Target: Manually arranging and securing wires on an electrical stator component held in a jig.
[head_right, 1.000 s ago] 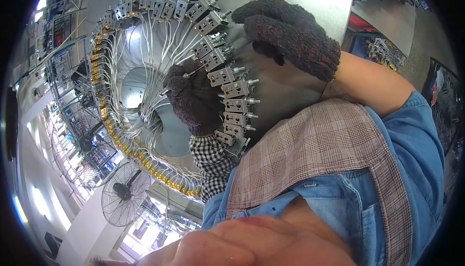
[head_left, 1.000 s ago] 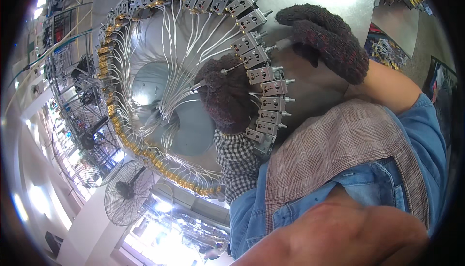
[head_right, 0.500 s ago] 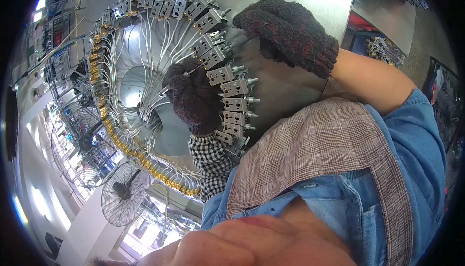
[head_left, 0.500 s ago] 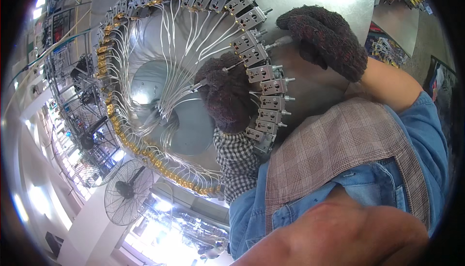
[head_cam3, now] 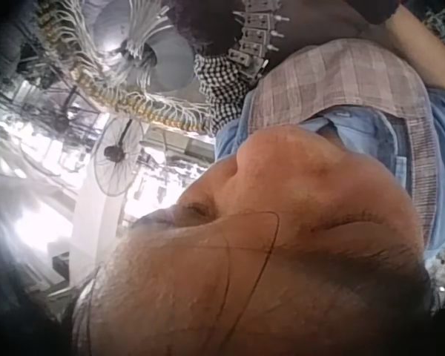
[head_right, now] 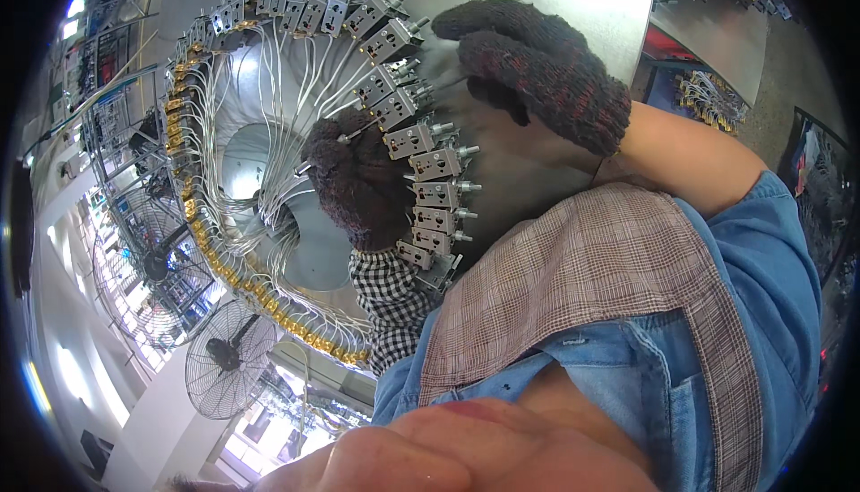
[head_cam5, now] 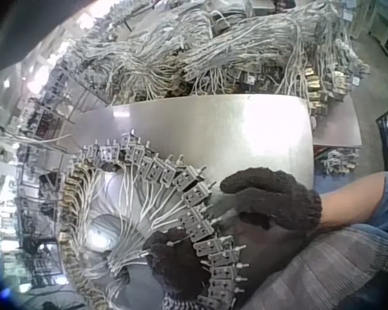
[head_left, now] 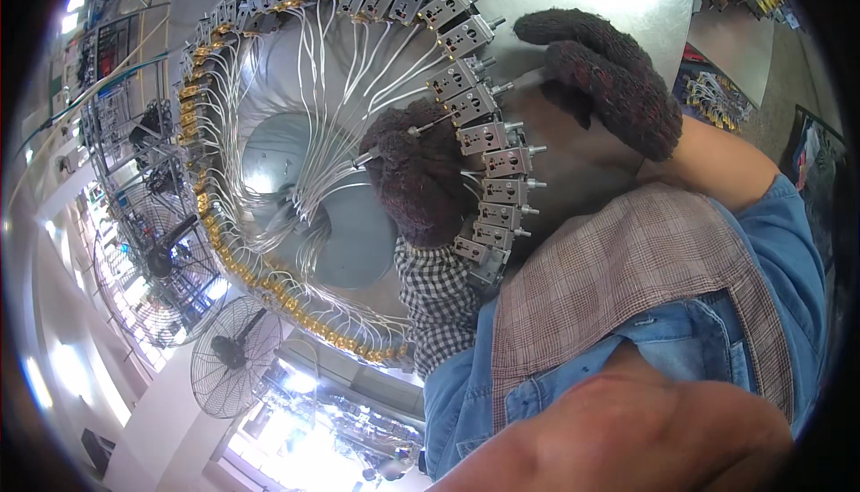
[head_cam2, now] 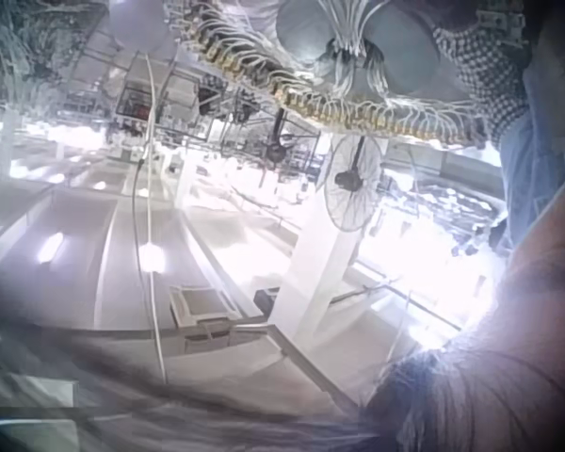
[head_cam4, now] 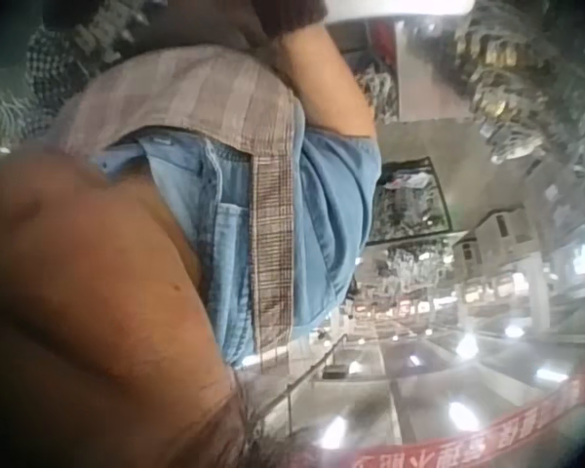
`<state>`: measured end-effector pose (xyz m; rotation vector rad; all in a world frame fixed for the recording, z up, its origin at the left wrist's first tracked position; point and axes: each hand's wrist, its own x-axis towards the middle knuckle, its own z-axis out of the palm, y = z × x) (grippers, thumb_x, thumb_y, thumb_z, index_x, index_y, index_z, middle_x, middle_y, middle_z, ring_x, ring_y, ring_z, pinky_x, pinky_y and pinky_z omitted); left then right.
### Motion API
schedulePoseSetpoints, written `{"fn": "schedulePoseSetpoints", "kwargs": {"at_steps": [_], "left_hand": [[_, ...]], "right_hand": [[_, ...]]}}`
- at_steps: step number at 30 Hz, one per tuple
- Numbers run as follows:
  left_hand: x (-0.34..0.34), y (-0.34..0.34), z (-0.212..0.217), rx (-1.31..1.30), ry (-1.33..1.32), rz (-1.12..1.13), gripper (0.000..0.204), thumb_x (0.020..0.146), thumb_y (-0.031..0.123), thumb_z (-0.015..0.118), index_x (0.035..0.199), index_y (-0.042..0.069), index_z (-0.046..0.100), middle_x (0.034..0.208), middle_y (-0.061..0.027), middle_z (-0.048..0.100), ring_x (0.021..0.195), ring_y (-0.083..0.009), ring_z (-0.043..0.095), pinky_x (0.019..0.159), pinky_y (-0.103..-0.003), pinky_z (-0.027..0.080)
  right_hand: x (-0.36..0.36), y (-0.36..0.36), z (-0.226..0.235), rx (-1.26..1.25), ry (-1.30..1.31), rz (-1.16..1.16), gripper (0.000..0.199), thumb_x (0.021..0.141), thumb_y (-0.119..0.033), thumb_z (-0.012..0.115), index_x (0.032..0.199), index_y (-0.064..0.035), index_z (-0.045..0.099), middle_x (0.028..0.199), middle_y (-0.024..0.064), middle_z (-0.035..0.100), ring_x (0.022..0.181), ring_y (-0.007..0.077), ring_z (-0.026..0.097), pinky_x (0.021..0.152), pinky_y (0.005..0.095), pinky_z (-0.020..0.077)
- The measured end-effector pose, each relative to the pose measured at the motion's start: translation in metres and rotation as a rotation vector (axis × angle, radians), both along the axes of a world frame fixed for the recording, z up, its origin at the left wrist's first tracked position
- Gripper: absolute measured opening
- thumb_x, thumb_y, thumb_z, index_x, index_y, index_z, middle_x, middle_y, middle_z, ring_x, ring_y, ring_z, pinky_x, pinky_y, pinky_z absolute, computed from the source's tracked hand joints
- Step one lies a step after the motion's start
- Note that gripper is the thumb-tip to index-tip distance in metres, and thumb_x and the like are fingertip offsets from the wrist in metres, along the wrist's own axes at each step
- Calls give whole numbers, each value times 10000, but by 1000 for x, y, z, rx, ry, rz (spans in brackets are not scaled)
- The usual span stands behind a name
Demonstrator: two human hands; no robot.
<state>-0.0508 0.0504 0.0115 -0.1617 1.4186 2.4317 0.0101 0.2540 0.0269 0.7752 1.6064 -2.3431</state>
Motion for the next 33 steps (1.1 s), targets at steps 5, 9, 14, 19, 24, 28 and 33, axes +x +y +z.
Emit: {"fn": "schedulePoseSetpoints", "kwargs": {"at_steps": [5,9,14,19,24,28,33], "left_hand": [[-3,-7,-2,130,-4,-38,234,898,143,450,1044,-39,435,1014,-175,500,979,-281,523,903,-451,447],[-3,-15,-9,197,-63,-73,222,893,89,432,1073,-41,426,1012,-176,499,970,-276,529,887,-422,463],[-1,-5,-5,183,55,-66,229,889,66,430,1091,-41,420,1023,-177,498,936,-278,548,845,-402,492],[-1,0,2,63,32,-84,298,878,236,494,996,-35,457,954,-169,529,892,-281,561,794,-381,502],[0,3,4,39,3,-59,328,880,264,489,1003,-35,434,954,-172,514,880,-284,565,788,-391,508],[-1,-5,-3,19,-10,-34,351,884,281,478,1016,-38,412,972,-179,501,878,-300,566,773,-397,514],[-3,-10,-4,21,-44,-59,337,885,269,473,1011,-38,413,972,-182,502,890,-315,564,764,-409,520]], "right_hand": [[2,-2,-7,123,162,-37,329,850,-215,536,1166,-124,531,717,20,551,558,73,486,483,203,409],[-1,1,-3,153,164,18,323,860,-201,529,1162,-87,527,746,28,552,586,70,494,514,201,425],[0,-3,-15,2,332,-15,314,887,-213,503,1124,-8,529,852,64,607,596,74,513,519,201,433],[-6,1,1,25,79,6,335,869,-262,528,1117,-37,545,840,67,619,569,76,511,465,196,412],[-4,-2,-1,9,15,7,347,848,-286,547,1115,-64,555,783,51,605,566,75,509,446,200,408],[-2,-3,-4,25,94,-42,348,853,-252,540,1148,-68,531,760,41,594,568,72,506,444,200,406],[-2,-3,-6,43,159,-39,360,861,-222,529,1185,-69,497,796,35,582,642,76,526,485,211,435]]}}
